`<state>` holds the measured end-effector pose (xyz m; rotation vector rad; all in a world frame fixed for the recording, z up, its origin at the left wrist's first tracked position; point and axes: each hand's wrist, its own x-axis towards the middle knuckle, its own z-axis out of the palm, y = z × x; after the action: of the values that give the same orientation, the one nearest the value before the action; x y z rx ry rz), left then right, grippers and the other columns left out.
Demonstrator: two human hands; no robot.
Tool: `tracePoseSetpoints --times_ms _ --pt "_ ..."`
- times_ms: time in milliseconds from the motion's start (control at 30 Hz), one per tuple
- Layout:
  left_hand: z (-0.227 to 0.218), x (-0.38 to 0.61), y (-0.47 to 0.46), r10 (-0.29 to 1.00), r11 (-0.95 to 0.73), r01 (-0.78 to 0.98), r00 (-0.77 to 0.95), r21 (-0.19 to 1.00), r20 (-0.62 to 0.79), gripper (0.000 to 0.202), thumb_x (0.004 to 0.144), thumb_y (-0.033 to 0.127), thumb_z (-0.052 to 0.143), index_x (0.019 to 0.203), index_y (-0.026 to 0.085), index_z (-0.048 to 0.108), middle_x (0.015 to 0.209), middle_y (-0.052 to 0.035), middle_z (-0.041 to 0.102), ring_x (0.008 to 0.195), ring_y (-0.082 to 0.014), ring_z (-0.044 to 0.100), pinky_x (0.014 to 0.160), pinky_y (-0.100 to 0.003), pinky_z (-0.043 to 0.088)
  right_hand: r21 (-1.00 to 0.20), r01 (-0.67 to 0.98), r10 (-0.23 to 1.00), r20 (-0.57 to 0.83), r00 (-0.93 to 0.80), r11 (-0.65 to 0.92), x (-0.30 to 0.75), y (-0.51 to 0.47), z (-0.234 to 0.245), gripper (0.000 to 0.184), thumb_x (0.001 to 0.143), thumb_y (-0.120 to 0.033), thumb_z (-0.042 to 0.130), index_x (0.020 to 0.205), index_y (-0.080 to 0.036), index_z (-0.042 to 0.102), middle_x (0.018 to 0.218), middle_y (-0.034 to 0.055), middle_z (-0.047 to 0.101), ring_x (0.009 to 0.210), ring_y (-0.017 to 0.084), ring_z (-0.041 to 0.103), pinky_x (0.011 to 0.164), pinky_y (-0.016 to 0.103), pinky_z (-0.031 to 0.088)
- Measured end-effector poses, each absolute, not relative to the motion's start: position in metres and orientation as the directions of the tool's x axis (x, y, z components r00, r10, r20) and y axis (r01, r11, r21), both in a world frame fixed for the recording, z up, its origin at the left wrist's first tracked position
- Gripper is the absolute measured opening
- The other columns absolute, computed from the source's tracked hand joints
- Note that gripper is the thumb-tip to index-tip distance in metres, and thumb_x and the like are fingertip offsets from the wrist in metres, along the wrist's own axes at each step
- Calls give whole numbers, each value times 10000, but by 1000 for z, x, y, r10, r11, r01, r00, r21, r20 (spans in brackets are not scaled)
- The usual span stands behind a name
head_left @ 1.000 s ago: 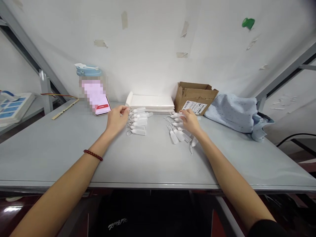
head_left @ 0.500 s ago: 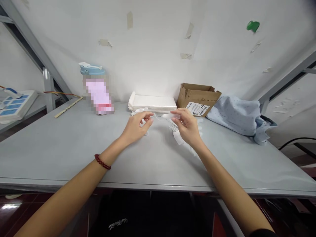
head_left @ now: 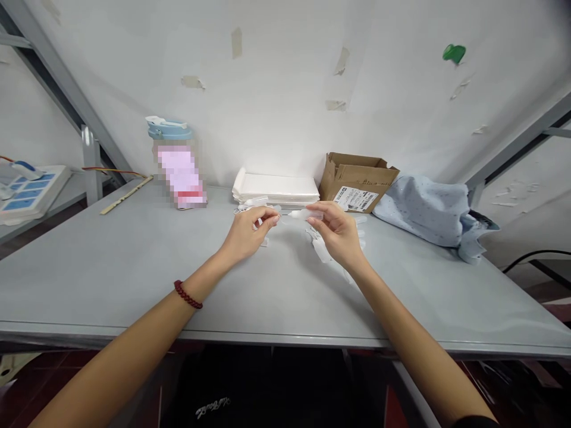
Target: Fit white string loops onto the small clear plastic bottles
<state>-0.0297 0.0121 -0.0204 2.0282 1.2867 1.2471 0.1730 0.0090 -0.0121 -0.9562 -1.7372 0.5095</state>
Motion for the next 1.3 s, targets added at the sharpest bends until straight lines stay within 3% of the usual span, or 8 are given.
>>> tracePoseSetpoints --times_ms 1300 --pt "-23 -28 11 851 -517 494 206 699 484 205 868 316 511 872 199 679 775 -15 665 739 -152 564 642 -259 418 -731 337 801 577 -159 593 172 3 -9 148 820 -228 591 943 -226 671 978 44 598 848 157 555 697 302 473"
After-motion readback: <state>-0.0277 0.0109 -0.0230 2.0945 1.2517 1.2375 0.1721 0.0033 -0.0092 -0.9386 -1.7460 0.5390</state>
